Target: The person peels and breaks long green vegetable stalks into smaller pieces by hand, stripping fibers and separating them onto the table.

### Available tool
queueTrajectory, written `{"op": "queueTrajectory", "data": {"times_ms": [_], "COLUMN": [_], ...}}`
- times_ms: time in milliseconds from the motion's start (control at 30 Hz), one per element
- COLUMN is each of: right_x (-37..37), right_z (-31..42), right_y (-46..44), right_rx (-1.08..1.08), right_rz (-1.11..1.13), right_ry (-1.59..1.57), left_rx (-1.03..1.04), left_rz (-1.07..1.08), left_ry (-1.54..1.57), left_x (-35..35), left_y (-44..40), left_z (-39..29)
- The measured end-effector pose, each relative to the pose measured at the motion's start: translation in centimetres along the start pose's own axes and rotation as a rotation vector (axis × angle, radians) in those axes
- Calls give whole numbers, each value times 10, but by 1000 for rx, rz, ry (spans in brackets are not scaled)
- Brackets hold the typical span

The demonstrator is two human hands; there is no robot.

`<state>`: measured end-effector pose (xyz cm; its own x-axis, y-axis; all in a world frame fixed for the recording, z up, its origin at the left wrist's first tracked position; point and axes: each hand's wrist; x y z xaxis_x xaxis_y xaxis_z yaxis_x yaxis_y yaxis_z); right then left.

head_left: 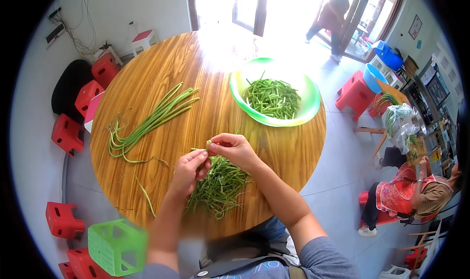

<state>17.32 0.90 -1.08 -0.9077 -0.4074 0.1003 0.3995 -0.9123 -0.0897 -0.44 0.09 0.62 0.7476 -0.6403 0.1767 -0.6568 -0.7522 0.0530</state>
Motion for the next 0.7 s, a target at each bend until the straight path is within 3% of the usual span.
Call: {"op": "queueTrajectory", "data": {"times_ms": [100,200,300,333,433,467,600,700], "right_x": [2,0,7,12,17,14,6,5], "right_z": [9,-5,-3,4,1,2,-2,4], "right_y": [3,-1,2,4,4,3,3,8], "right_rx": [-35,-94,-471,-534,-456,-542,-433,-304], "right_rz": [-20,-57,-193,-189,-125,-108,95,247], "right_ry": [42,100,662,658,396,539,409,289], "left_rx": [-95,-120,-106,-83,-25,-16,112,97], "left_rz": [-21,23,13,-13,-80,-93,-36,-217], "left_ry": [227,78,57,87,172,198,367,631], "left_x": [7,5,3,1,-2,-5,-31,-25], "left_y": [2,1,0,0,-3,-4,-8,-5], "left_z": [-9,-8,-5,-1,10,12,33,17]}}
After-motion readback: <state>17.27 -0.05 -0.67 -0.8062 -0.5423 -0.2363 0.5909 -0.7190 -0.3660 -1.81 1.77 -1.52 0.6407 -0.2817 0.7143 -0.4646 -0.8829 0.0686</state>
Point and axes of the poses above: each hand's wrist, its own y-axis away from the middle knuckle, its own x-axis out of the palm, z = x × y, and after that the axes turned 13 degrees about z, right-handed
